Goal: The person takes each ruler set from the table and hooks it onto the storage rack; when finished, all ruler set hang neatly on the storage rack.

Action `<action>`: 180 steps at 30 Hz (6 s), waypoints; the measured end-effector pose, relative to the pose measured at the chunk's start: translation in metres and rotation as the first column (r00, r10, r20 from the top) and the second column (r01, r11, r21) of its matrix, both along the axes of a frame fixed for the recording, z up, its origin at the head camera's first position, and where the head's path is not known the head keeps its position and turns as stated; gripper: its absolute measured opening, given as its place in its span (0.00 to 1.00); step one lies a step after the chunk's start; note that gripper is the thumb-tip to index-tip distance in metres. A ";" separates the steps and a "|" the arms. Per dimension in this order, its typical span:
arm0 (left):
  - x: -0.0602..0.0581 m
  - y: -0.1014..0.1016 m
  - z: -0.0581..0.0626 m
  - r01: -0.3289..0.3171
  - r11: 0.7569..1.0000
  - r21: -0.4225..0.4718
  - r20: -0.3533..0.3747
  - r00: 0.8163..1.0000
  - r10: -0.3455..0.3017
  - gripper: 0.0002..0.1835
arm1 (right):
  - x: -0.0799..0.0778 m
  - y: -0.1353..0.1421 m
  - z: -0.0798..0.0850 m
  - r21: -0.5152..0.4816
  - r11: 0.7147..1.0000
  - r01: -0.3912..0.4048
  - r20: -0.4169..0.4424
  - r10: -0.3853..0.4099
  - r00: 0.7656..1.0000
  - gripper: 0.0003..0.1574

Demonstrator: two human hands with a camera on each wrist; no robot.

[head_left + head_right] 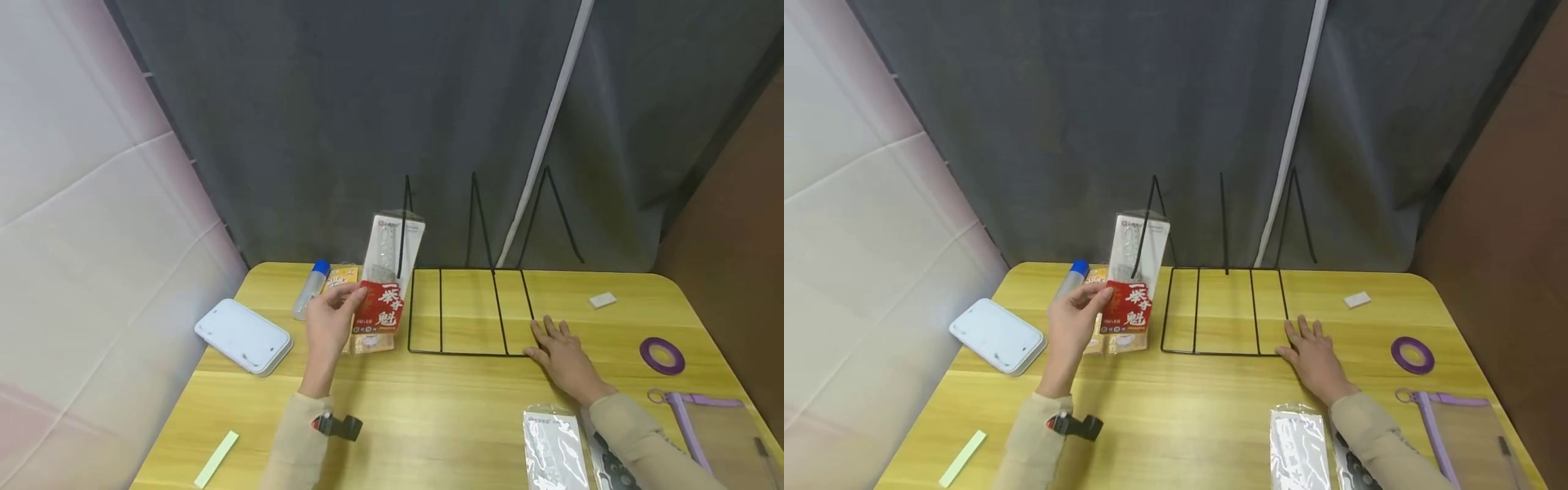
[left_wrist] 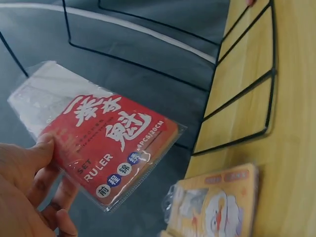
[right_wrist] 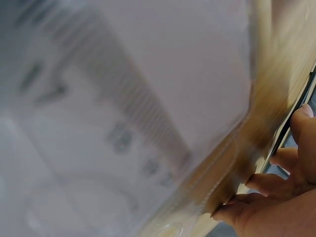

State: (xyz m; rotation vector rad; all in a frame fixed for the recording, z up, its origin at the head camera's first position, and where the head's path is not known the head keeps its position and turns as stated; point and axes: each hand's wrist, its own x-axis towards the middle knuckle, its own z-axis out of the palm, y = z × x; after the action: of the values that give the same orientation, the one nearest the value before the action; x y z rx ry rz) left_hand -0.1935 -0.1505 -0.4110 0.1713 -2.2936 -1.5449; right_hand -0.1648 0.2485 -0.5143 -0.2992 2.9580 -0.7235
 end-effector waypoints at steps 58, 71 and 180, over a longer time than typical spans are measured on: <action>-0.009 0.016 -0.078 0.028 0.586 -0.810 0.214 0.944 0.250 0.32 | -0.002 0.001 0.001 0.011 1.000 -0.001 -0.024 0.002 1.000 0.41; 0.000 0.016 -0.087 0.051 0.503 -0.863 0.237 0.920 0.313 0.36 | -0.002 0.000 0.001 0.012 1.000 -0.005 -0.038 0.005 0.999 0.41; 0.110 0.056 0.010 0.214 0.966 0.143 -0.019 0.977 -0.214 0.03 | -0.002 0.000 -0.004 0.024 1.000 0.006 -0.055 -0.004 0.998 0.41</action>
State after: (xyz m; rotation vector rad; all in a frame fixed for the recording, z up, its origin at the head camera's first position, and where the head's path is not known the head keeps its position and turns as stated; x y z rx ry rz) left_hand -0.0839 -0.0941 -0.4007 -0.0443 -2.2584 -1.8175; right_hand -0.1671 0.2480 -0.5185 -0.3153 3.0183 -0.6899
